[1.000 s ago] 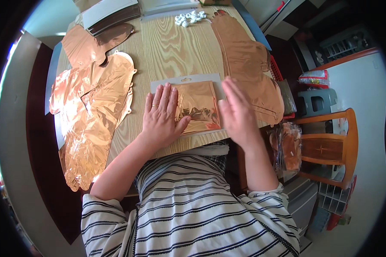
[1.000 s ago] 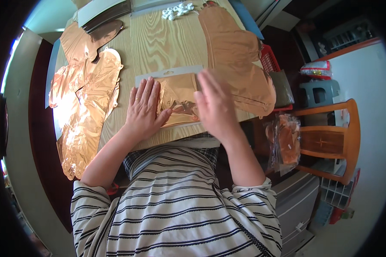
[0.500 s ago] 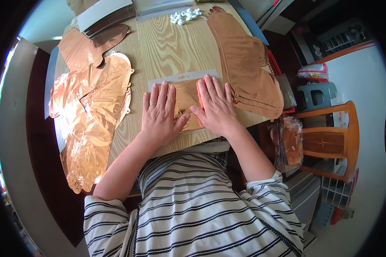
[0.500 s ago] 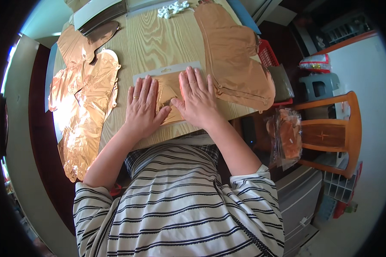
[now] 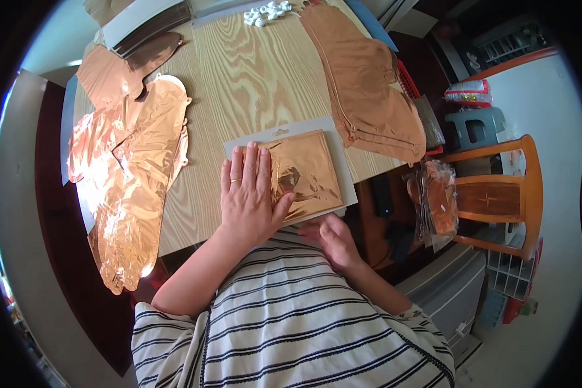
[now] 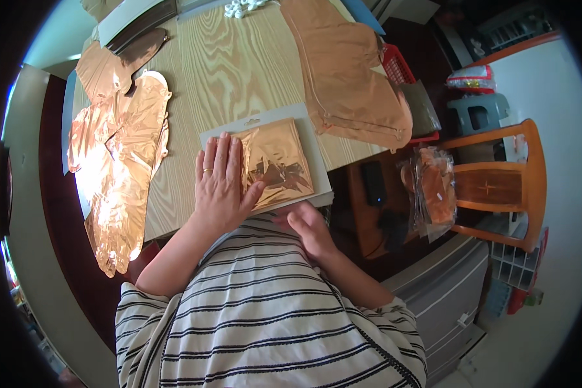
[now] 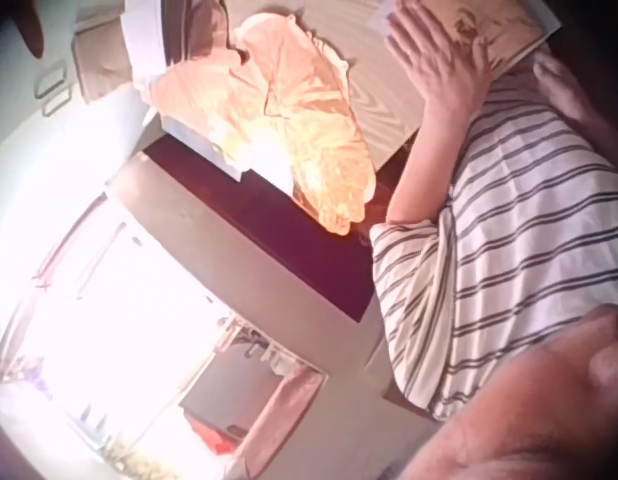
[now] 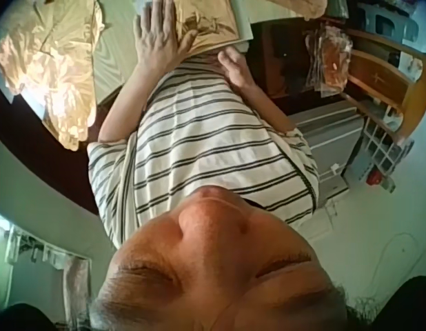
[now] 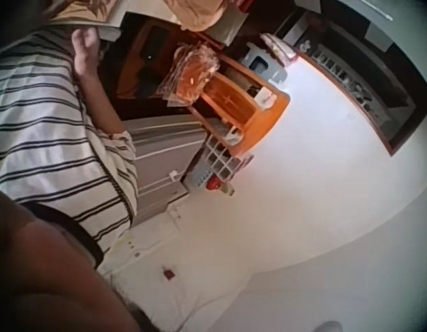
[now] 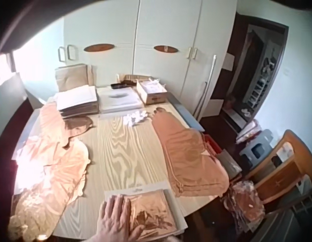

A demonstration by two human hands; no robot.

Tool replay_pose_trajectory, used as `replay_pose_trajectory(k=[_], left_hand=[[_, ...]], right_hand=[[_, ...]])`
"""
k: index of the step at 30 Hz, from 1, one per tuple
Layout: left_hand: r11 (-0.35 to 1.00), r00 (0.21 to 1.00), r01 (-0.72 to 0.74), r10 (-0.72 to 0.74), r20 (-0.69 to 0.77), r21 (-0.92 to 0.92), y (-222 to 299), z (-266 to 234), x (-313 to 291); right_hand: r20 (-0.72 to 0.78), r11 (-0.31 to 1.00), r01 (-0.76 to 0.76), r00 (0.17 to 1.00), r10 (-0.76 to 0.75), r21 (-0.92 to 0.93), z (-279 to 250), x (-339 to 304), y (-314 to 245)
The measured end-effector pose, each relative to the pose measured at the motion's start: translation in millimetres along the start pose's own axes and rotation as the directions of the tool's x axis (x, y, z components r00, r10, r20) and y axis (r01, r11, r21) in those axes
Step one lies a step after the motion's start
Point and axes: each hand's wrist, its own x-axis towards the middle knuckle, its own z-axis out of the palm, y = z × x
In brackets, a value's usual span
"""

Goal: Folding foil decorations and placing them into clear plastic bags with cardboard headers.

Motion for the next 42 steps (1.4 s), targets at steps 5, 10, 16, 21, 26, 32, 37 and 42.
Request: replay_pose_trajectory(k=[5,10,16,21,26,32,37,42], left_hand=[[1.000,0.999,-0.002,0.003,-0.036,0.005,6,2,-13],[1.000,1.000,-0.006,0.005,-0.025,-0.010,6,-2,-18],[0.994,0.999,-0.002,-0.002,-0.036,-0.106,-1,-17,-12],[0.957,0.992,0.014,-0.050,-0.120,-0.290,-35,-48,20],[0.784,0.850,0.353,-0.041,0.525,-0.510,-58,-84,82],[0.685,0.737,0.410,0.141,0.661,-0.603,-69,-77,94],[0.621,0.750,0.458,0.115,0.652,-0.636,-70,-78,86],[0.634,0.779,0.432,0.097,0.620,-0.642,-74,-77,80]], right_hand=[[-0.090,0.980,-0.019,0.995,0.037,0.196,39,21,-16],[-0.156,1.000,-0.011,0.988,0.014,0.020,39,19,-4],[-0.232,0.999,0.035,0.972,-0.026,0.033,51,18,-9],[-0.105,1.000,-0.008,0.994,0.009,0.010,36,12,-14],[-0.095,0.980,0.175,0.978,-0.184,-0.093,54,11,-30],[-0.009,0.976,0.161,0.986,-0.165,-0.148,51,10,-34],[0.070,0.991,0.105,0.993,-0.100,-0.083,44,7,-32],[0.062,0.992,0.119,0.991,-0.116,-0.039,54,10,-37]])
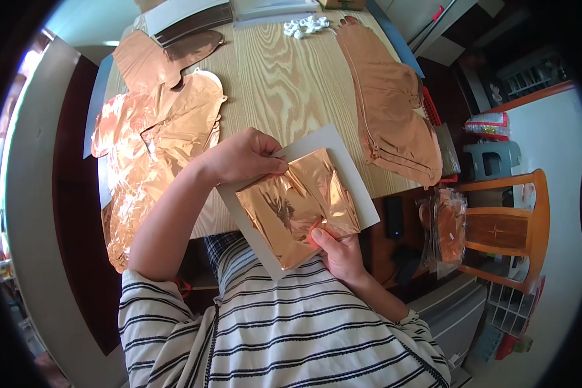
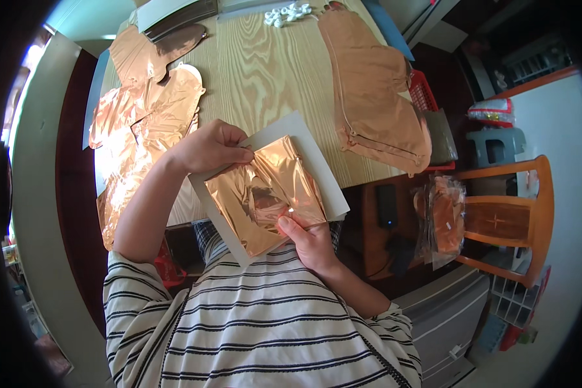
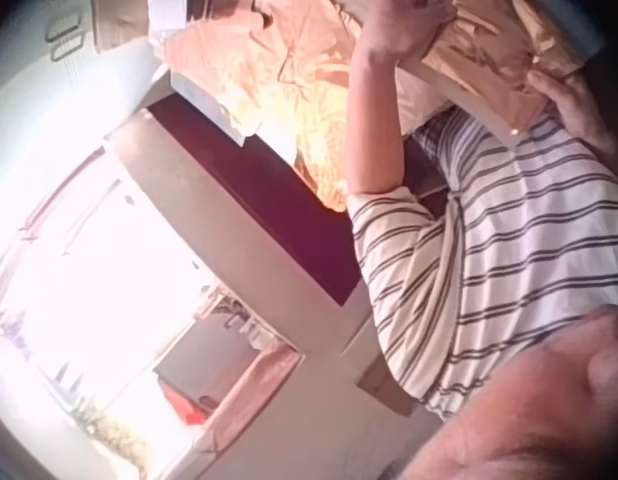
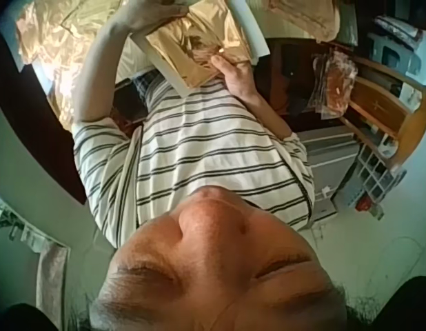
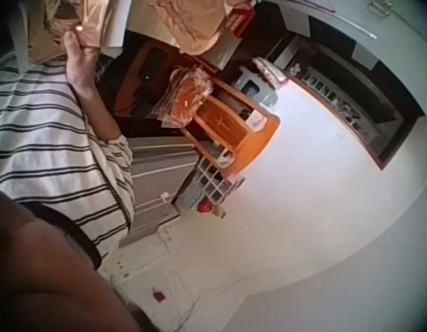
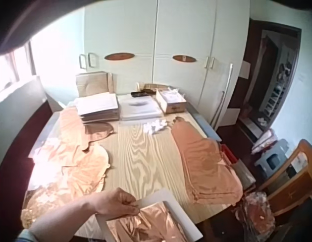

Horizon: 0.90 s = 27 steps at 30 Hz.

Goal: Folding foil decorations and placing them into clear plastic bags with cardboard headers.

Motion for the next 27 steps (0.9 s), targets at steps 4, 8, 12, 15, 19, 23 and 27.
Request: replay_pose_trajectory(k=[4,8,12,15,19,23,27], left_hand=[[1.000,1.000,0.017,-0.017,0.015,0.022,9,-3,1],[0.990,0.988,-0.114,0.103,0.119,0.088,15,-22,22],[0.970,0.922,-0.226,0.241,-0.302,0.084,16,-93,79],[0.816,0.596,-0.065,0.493,-0.634,0.574,22,-172,135],[0.657,0.570,0.005,0.617,-0.542,0.754,13,-250,220],[0.781,0.552,0.145,0.445,-0.705,0.607,19,-295,297],[0.820,0.566,0.271,0.287,-0.772,0.504,-11,-306,335]], right_hand=[[-0.063,0.994,-0.093,0.993,0.097,0.058,-3,0,0],[-0.116,0.994,-0.022,0.993,0.010,-0.105,-9,13,-15],[-0.239,0.989,0.091,0.969,-0.062,0.114,-25,37,-38],[-0.285,0.987,0.052,0.958,-0.007,0.150,-35,48,-70],[-0.264,0.986,0.062,0.964,-0.019,0.155,-62,58,-80],[-0.357,0.984,0.067,0.934,-0.004,0.164,-63,66,-99],[-0.372,0.982,0.059,0.928,0.012,0.180,-77,74,-100]])
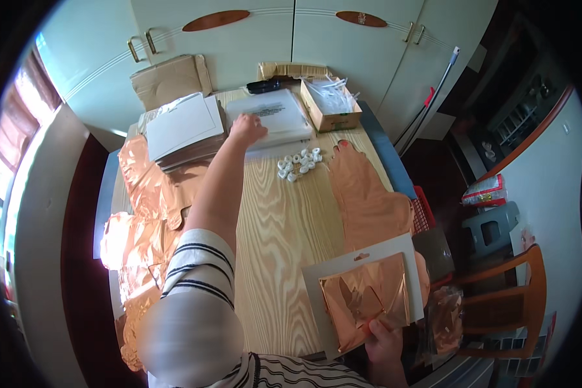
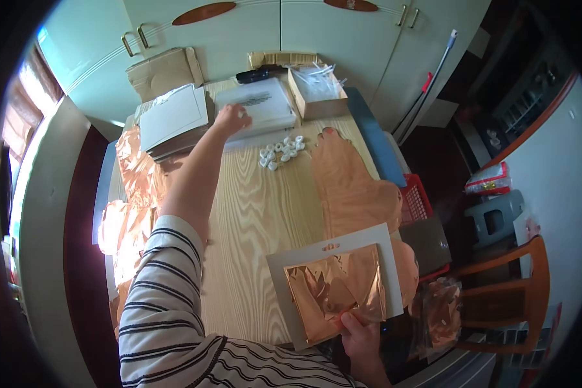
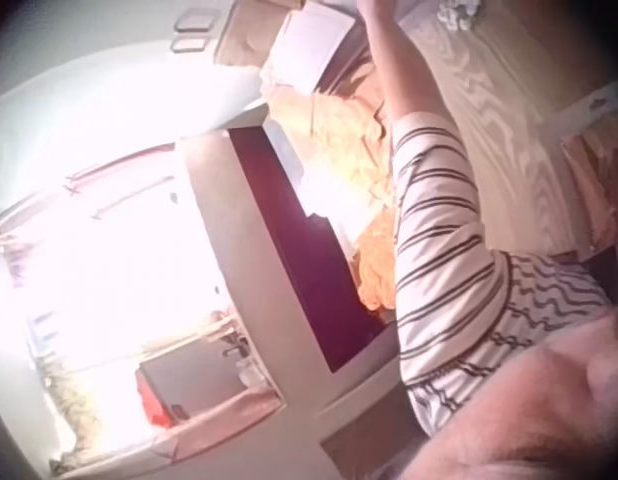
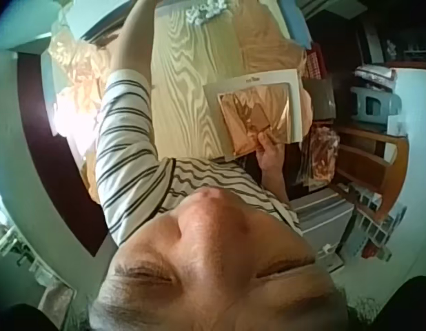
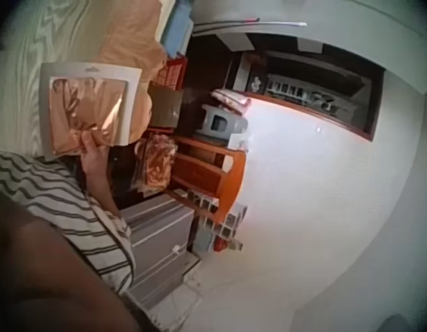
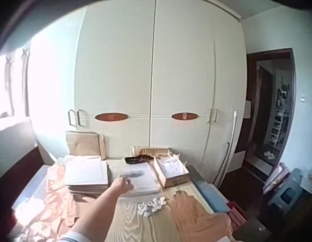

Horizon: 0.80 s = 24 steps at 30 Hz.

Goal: Folding foil decorations and placing them into clear plastic bags with cardboard headers.

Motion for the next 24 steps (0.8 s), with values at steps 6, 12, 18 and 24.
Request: replay_pose_trajectory(k=[6,12,18,24], left_hand=[[0.995,0.963,-0.100,0.101,-0.249,0.016,-12,13,3],[0.973,0.885,-0.222,0.229,-0.405,0.065,36,-56,-33],[0.840,0.820,-0.542,0.538,-0.197,0.039,81,-120,-222],[0.880,0.881,-0.472,0.473,0.007,-0.055,64,-116,-421]], right_hand=[[0.064,1.000,-0.009,0.998,0.010,-0.009,3,13,2],[0.059,0.997,0.005,0.998,0.000,-0.076,3,11,0],[0.116,0.991,0.068,0.992,-0.055,-0.114,-1,-18,-14],[0.269,0.944,-0.059,0.951,0.152,-0.325,-30,-70,-2]])
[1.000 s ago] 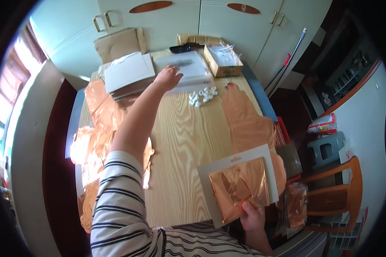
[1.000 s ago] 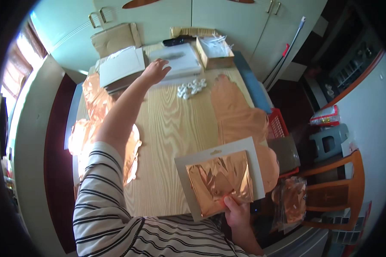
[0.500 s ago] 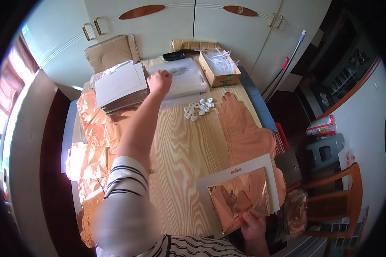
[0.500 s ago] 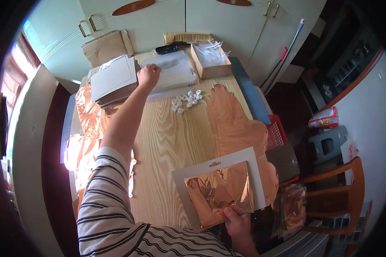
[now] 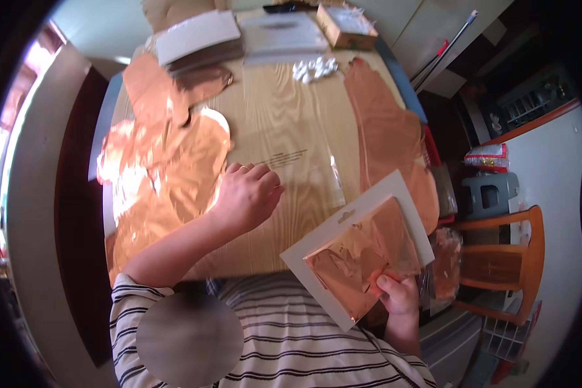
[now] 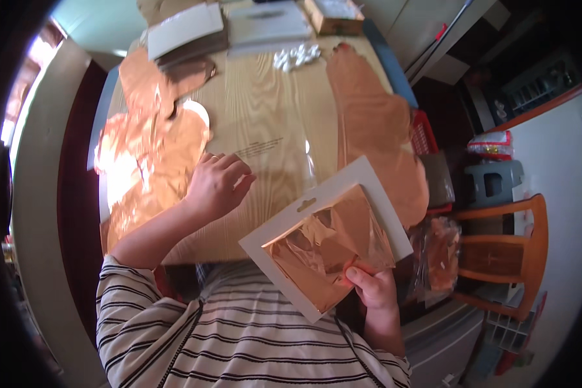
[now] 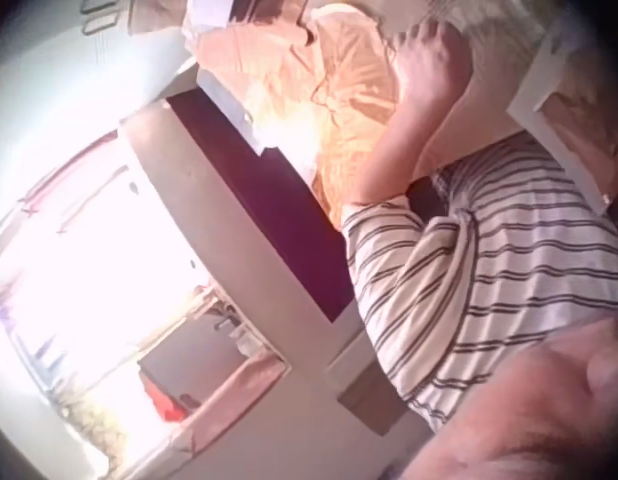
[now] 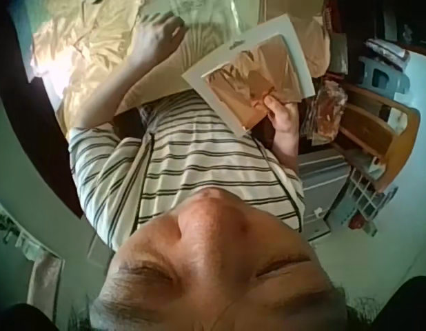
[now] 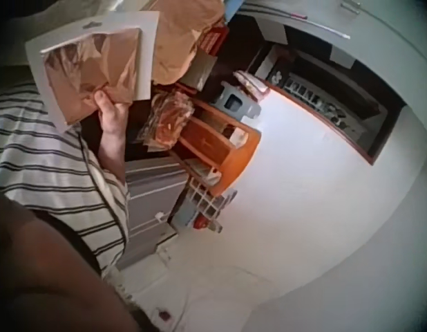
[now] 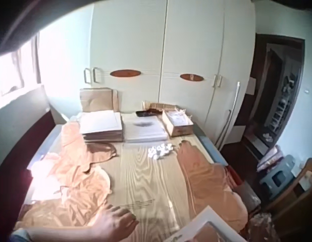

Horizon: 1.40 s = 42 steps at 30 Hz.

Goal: Folding foil decorations and placing them into clear plastic bags with cardboard headers.

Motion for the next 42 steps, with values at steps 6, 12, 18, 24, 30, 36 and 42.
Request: replay_pose_trajectory(k=[6,12,18,24,30,36,42], left_hand=[[0.997,0.998,-0.035,0.032,-0.061,-0.062,35,2,-65],[0.971,0.994,-0.091,0.101,0.034,-0.223,16,6,-61],[0.981,0.985,-0.164,0.169,0.039,-0.103,6,13,-63],[0.963,0.982,-0.186,0.188,-0.010,-0.193,13,6,-63],[0.958,0.970,-0.243,0.241,-0.033,-0.155,6,13,-64],[0.945,0.945,-0.327,0.327,0.023,-0.009,10,12,-68],[0.936,0.909,-0.350,0.328,0.258,0.044,34,-9,-64]], right_hand=[[0.101,0.991,-0.132,0.987,0.127,0.038,12,-25,55],[0.206,0.953,-0.301,0.935,0.289,0.032,9,-23,77],[0.307,0.935,-0.355,0.890,0.338,-0.002,22,-17,71],[0.265,0.887,-0.461,0.851,0.453,-0.035,25,-13,62],[0.236,0.941,-0.335,0.918,0.318,0.036,28,-5,59],[0.174,0.964,-0.264,0.948,0.266,-0.034,24,-7,61],[0.120,0.984,-0.177,0.976,0.180,-0.032,26,-9,61]])
